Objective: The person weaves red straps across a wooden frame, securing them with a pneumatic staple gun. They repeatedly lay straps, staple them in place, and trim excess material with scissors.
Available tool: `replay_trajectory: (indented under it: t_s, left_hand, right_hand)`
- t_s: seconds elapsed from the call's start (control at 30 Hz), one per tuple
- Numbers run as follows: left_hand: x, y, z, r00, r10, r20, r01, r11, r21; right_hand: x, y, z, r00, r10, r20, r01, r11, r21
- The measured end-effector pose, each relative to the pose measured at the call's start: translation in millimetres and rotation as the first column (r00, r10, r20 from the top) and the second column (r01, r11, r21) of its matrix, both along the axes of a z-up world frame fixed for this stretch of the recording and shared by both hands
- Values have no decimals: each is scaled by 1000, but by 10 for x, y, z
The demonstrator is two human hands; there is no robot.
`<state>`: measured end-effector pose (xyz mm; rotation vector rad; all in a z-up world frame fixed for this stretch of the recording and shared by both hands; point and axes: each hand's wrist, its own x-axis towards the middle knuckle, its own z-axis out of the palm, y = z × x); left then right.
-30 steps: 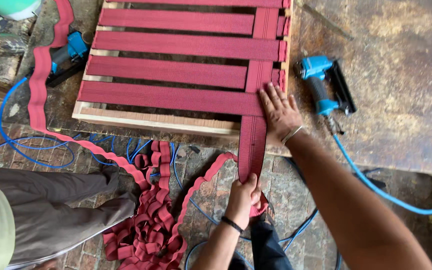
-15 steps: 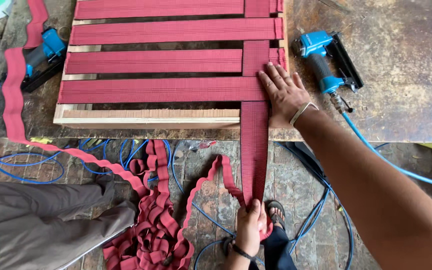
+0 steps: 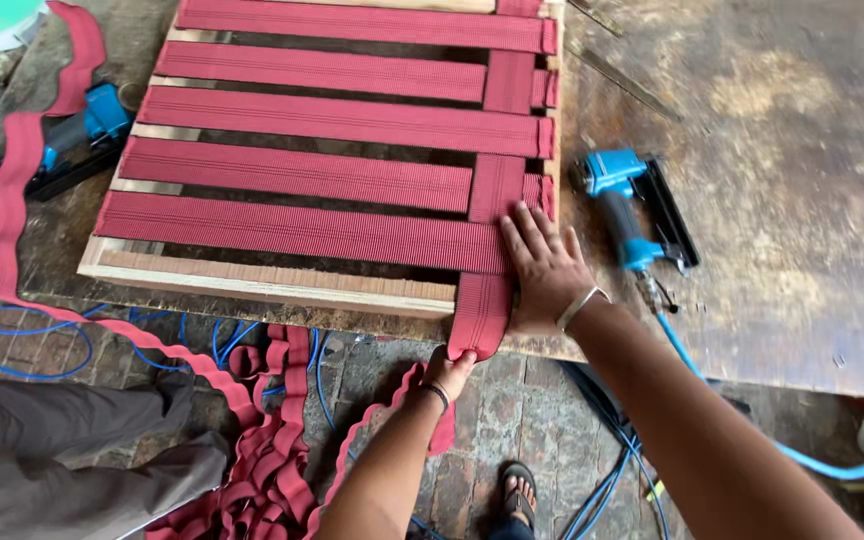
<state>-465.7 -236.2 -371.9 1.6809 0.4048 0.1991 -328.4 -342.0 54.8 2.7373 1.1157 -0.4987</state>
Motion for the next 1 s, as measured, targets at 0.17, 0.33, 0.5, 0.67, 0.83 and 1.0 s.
replay_trajectory:
  t_s: [0.17, 0.33, 0.5, 0.67, 0.83, 1.0]
  left_hand:
    - [25, 116, 138, 888, -3, -461, 229, 870, 436]
    - [101, 105, 263, 980, -122, -154, 187, 822, 539]
    - [38, 165, 214, 984, -166, -60, 165, 749, 641]
    - [27, 30, 552, 940, -291, -180, 341, 750, 567]
    - [184, 268, 1354, 873, -358, -330, 475, 776, 415]
    - [167, 276, 1543, 864, -422, -275, 473, 868, 153]
  right_hand:
    - [287, -24, 207, 990, 47, -135, -50, 998, -23]
    - [739, 339, 345, 959, -108, 263, -48, 851, 522]
    - [679, 807, -147, 993, -14, 116, -14, 971, 238]
    - [724, 703, -403, 988, 31, 154, -61, 978, 200]
    - [113, 90, -523, 989, 58, 137, -102, 935, 341]
    - [445, -761, -732, 892, -444, -81, 376, 632, 678]
